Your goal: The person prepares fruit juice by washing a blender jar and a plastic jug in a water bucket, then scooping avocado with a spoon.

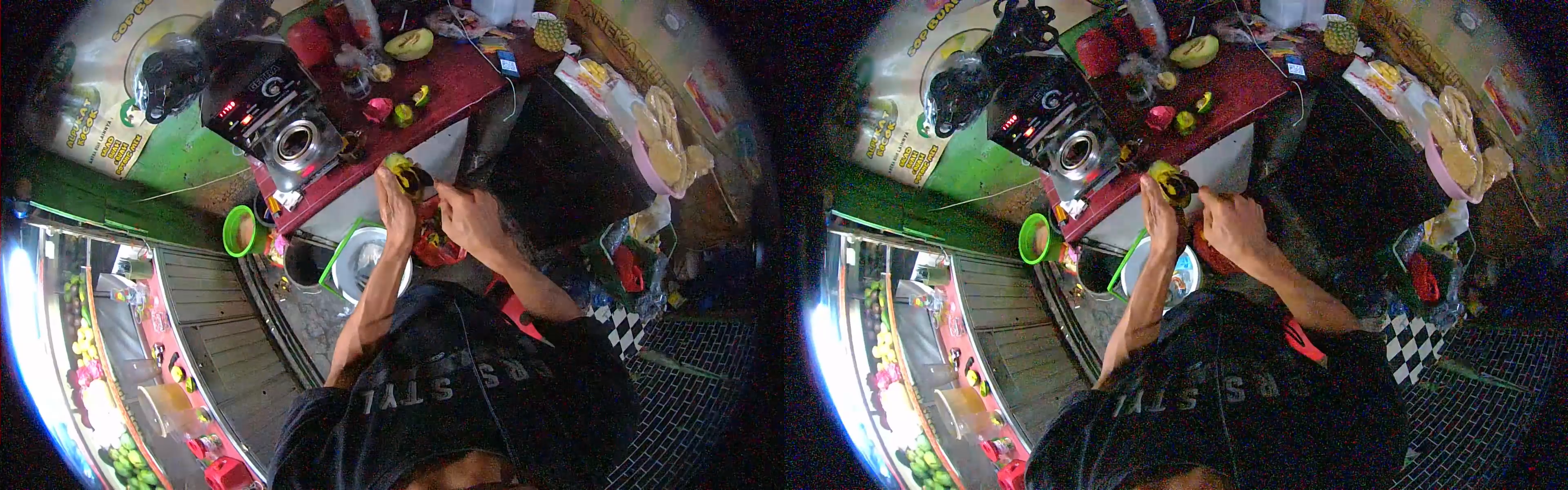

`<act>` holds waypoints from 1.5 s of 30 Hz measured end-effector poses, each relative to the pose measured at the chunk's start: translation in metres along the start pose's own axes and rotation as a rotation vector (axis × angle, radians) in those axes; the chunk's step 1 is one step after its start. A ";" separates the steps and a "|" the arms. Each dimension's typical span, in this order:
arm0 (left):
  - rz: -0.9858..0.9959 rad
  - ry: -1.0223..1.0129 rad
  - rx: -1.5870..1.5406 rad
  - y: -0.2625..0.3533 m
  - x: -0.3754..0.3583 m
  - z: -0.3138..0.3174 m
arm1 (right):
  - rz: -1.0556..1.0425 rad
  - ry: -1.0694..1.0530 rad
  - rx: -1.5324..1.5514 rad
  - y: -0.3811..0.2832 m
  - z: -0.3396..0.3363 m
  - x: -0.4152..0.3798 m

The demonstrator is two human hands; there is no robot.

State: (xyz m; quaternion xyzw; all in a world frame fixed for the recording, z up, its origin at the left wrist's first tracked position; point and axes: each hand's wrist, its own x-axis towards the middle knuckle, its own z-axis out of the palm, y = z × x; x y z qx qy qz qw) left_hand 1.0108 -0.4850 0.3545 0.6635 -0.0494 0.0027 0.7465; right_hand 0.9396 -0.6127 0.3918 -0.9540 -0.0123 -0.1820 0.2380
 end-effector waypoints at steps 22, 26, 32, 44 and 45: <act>-0.302 -0.238 -0.879 0.013 -0.011 -0.015 | 0.021 -0.084 0.335 0.033 0.005 -0.001; -0.523 -0.428 -0.422 0.012 0.006 -0.028 | -0.019 -0.143 0.170 0.017 -0.006 -0.008; -0.460 -0.301 -0.360 -0.005 0.000 -0.018 | 0.032 -0.121 0.178 0.021 -0.001 -0.010; -0.187 -0.197 -0.188 -0.025 -0.006 0.004 | 0.181 -0.174 0.371 0.033 0.007 -0.010; -0.092 -0.173 -0.104 -0.028 -0.007 0.006 | 0.209 -0.193 0.448 0.036 0.013 -0.011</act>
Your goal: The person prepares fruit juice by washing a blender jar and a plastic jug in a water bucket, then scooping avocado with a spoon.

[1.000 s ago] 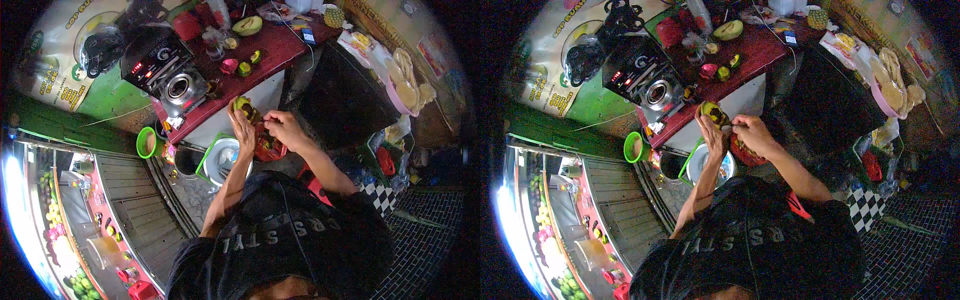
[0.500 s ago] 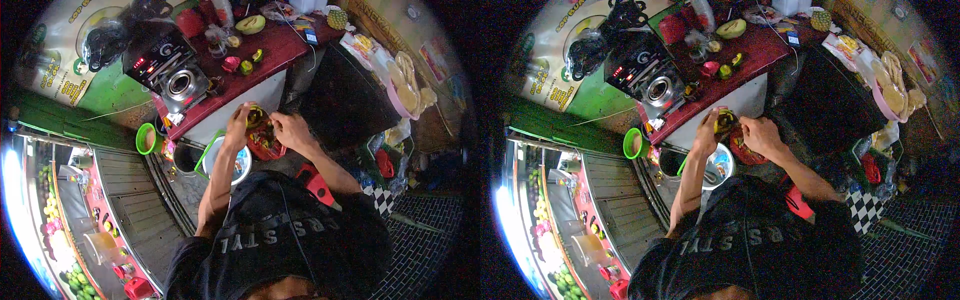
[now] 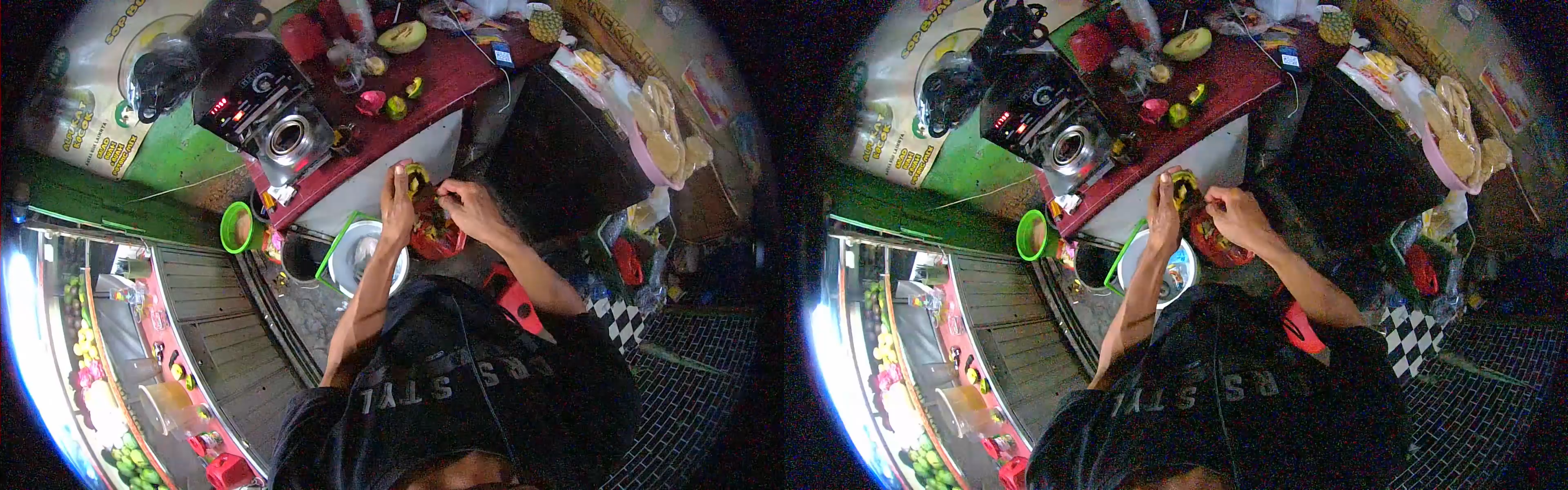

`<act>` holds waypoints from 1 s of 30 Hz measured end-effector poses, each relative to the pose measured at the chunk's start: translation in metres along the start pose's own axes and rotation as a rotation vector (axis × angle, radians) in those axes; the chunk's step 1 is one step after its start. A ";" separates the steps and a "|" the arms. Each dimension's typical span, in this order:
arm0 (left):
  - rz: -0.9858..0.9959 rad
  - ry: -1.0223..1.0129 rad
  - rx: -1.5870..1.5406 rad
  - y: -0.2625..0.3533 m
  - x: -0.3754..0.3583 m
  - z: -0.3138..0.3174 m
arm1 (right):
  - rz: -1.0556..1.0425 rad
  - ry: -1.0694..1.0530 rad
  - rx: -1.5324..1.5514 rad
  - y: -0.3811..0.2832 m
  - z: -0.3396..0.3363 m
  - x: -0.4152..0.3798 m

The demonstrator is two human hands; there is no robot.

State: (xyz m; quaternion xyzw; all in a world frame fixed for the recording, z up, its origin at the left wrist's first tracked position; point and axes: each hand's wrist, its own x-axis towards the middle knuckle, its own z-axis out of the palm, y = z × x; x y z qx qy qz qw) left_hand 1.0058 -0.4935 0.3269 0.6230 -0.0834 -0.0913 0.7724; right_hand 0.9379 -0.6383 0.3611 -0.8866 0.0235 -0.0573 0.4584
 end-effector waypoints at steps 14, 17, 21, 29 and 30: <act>-0.317 0.150 -0.450 0.005 0.019 -0.002 | 0.322 -0.132 0.550 0.036 -0.009 0.019; -0.243 0.125 -0.506 -0.017 0.038 -0.028 | -0.134 0.218 -0.023 0.046 -0.009 0.028; -0.230 0.057 -0.644 -0.024 0.042 -0.038 | -0.065 0.120 -0.601 0.044 0.001 0.034; -0.146 0.097 -0.424 -0.001 0.041 -0.021 | -0.207 0.234 -0.519 0.016 0.009 0.036; -0.185 0.126 -0.397 0.001 0.041 -0.018 | -0.300 0.276 -0.515 0.015 0.012 0.035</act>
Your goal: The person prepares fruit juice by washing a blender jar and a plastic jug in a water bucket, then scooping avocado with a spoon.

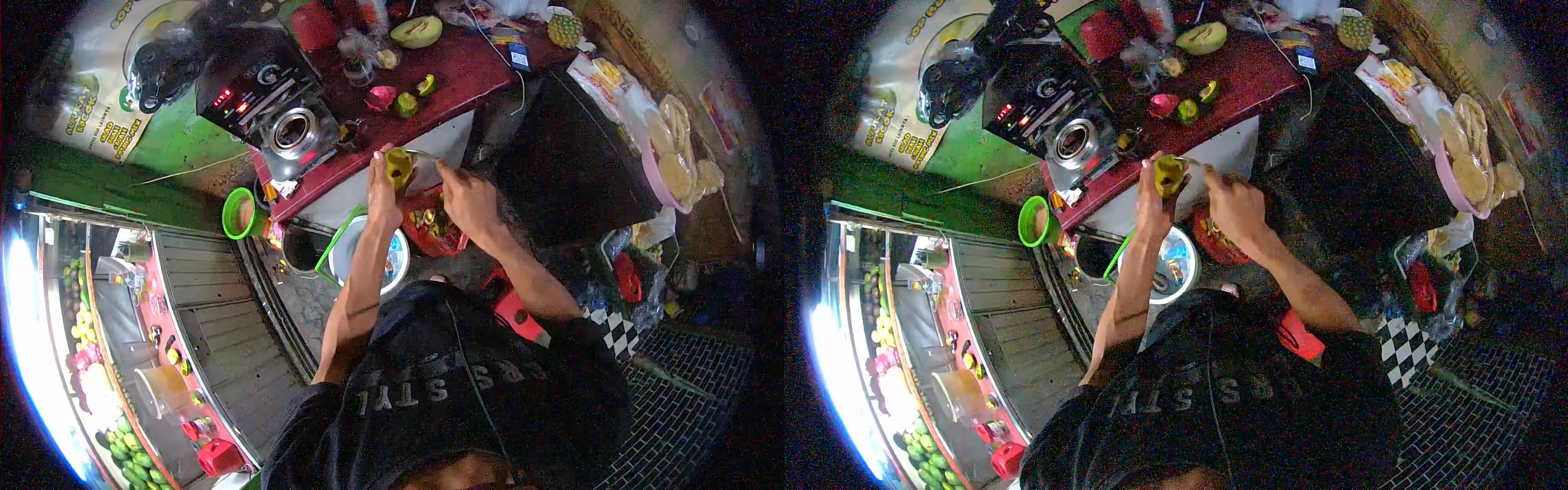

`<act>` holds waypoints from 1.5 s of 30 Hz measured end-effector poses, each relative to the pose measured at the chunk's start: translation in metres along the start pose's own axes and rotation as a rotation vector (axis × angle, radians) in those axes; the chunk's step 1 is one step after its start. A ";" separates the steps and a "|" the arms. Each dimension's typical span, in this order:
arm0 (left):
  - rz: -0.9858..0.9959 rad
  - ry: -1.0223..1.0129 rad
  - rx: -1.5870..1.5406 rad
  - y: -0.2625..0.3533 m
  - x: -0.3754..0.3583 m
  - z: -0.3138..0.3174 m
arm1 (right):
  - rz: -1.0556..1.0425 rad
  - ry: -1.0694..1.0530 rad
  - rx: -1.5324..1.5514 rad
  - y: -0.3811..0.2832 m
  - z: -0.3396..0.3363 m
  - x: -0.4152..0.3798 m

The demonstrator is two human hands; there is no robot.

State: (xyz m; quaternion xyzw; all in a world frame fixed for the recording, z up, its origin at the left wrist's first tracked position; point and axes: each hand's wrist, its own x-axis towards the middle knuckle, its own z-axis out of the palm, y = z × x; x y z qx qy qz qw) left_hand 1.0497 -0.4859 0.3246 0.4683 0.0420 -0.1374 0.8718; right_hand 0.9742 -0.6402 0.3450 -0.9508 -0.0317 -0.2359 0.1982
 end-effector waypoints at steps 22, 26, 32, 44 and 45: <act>0.227 -0.149 0.292 -0.006 0.010 0.008 | 0.033 -0.081 0.048 -0.023 -0.018 -0.025; 0.166 -0.130 0.209 0.006 0.000 0.016 | 0.113 -0.069 -0.074 -0.015 -0.040 -0.013; 0.180 -0.154 0.289 0.005 -0.006 0.026 | 0.040 -0.059 -0.113 -0.015 -0.031 -0.011; 0.296 -0.191 0.554 -0.003 0.002 0.009 | -0.112 -0.015 -0.086 -0.020 -0.032 -0.022; 0.223 -0.189 0.577 0.002 -0.002 0.012 | -0.111 -0.014 -0.088 -0.019 -0.032 -0.022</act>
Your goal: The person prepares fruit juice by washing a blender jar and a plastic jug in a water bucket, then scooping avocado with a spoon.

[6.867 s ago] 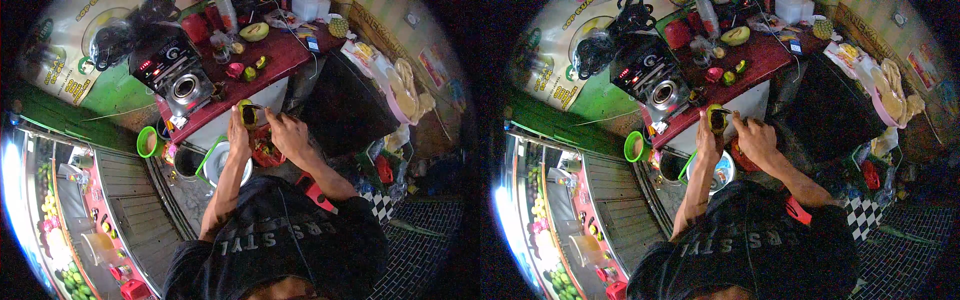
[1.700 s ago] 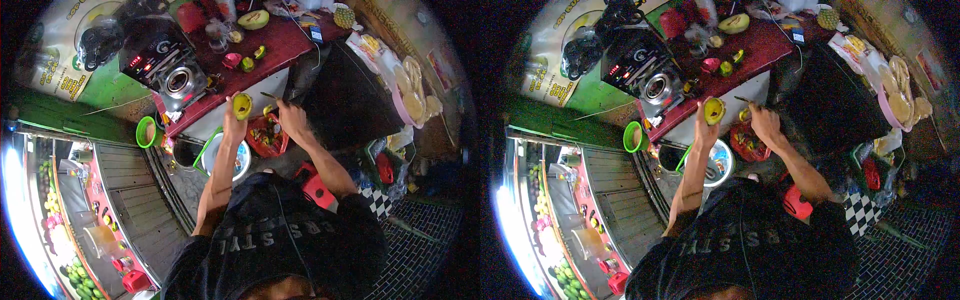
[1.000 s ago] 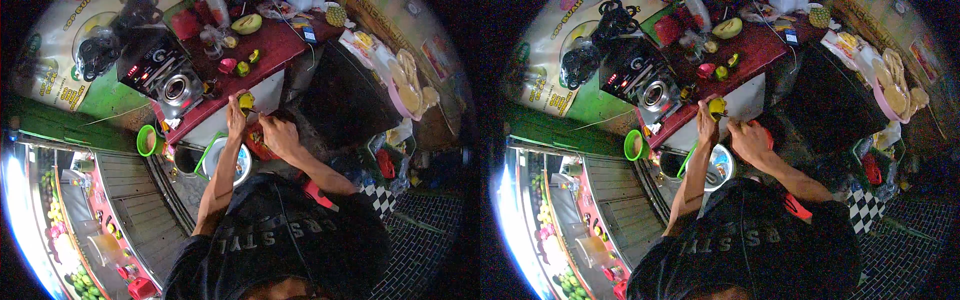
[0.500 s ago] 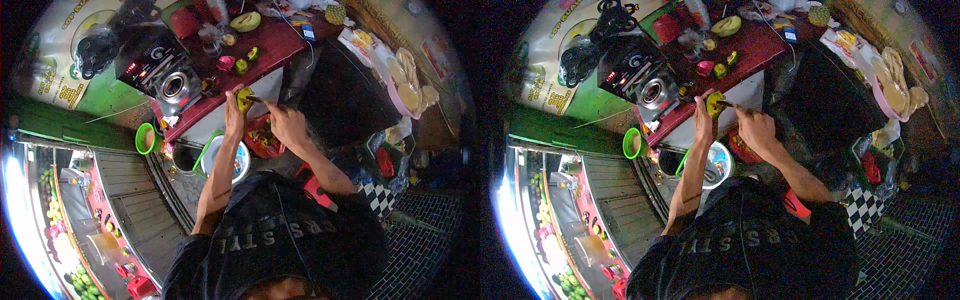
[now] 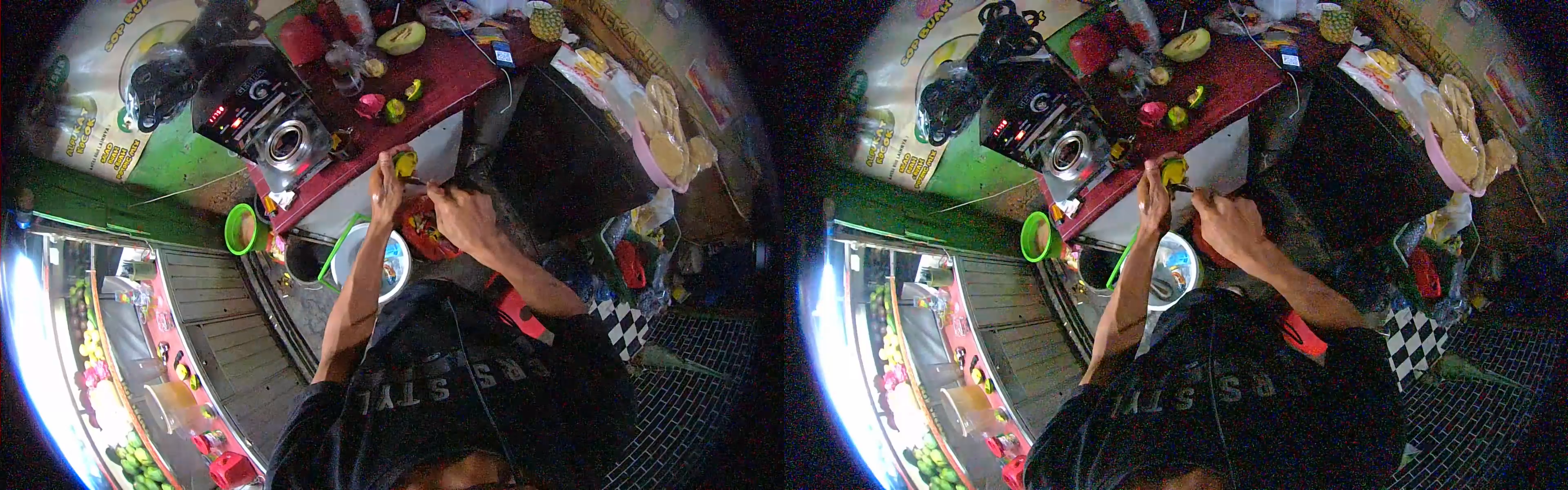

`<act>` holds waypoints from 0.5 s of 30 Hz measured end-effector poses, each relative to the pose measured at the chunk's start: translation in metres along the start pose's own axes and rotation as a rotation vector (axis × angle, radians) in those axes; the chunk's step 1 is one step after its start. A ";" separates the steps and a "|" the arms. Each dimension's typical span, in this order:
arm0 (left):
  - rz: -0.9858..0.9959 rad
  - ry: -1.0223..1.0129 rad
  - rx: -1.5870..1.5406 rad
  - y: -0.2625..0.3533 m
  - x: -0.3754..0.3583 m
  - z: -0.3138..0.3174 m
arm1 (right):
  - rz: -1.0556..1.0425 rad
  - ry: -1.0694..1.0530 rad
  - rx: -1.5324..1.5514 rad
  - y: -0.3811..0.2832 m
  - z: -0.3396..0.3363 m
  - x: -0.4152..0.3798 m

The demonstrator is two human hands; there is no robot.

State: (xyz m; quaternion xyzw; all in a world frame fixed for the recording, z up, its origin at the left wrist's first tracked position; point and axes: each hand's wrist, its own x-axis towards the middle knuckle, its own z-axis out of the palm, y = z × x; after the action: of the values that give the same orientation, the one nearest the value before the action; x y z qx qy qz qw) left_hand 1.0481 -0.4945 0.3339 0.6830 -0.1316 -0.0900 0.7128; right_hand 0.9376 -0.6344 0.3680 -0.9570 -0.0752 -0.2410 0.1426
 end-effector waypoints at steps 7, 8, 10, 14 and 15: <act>0.058 0.024 -0.160 0.008 0.004 0.010 | 0.156 -0.097 -0.014 0.002 -0.019 0.000; 0.062 0.032 -0.147 0.008 0.004 0.011 | 0.183 -0.111 -0.045 0.005 -0.020 0.000; 0.063 0.037 -0.134 0.006 0.005 0.016 | 0.184 -0.097 -0.053 0.010 -0.016 0.001; 0.108 0.009 -0.113 0.000 0.010 0.025 | 0.101 0.029 -0.163 0.013 -0.009 0.003; 0.121 0.022 -0.087 -0.001 0.010 0.027 | 0.103 0.032 -0.164 0.012 -0.010 0.003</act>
State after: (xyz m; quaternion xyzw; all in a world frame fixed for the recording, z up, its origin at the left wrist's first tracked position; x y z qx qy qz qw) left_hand 1.0491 -0.5232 0.3345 0.6433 -0.1608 -0.0451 0.7472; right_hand 0.9385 -0.6484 0.3749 -0.9642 -0.0038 -0.2538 0.0771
